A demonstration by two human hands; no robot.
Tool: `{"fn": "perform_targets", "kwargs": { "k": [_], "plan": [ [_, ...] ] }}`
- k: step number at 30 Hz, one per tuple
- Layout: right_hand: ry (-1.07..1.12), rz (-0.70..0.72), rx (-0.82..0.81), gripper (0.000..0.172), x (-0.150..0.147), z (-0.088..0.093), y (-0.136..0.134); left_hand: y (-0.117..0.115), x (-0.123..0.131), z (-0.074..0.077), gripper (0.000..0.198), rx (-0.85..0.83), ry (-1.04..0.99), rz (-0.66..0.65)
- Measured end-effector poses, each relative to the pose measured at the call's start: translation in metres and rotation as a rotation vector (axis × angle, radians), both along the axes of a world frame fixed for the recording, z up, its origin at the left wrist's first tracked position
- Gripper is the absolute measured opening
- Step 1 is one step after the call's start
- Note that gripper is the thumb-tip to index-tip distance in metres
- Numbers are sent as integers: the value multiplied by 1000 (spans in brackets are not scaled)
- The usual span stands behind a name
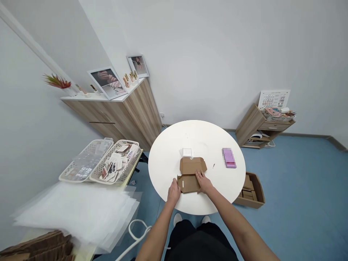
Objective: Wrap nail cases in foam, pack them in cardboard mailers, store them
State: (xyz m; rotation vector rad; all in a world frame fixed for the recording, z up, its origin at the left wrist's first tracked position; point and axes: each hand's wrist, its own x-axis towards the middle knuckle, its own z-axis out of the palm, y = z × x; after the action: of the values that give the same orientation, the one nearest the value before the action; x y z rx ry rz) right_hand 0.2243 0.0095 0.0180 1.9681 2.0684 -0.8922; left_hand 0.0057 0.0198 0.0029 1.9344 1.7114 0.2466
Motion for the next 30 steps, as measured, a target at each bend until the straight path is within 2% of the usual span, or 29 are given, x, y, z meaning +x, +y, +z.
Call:
{"fn": "perform_targets", "kwargs": {
  "k": [4,9,13,19,23,30],
  "plan": [
    [-8,-1,25,132,0,-3,0,2,12,7,27,6,-33,40],
    [3,-7,35,132,0,-11,1,-3,28,15,25,8,-38,11],
    [-11,-2,41,130,0,-12,0,-7,32,20,32,-34,-29,9],
    [-40,21,61,128,-2,-8,-1,15,33,14,16,-140,124,36],
    [-37,23,63,129,-3,-6,0,27,38,9,4,-146,169,44],
    [0,55,51,129,-7,-1,0,16,31,10,19,-53,178,37]
  ]
}}
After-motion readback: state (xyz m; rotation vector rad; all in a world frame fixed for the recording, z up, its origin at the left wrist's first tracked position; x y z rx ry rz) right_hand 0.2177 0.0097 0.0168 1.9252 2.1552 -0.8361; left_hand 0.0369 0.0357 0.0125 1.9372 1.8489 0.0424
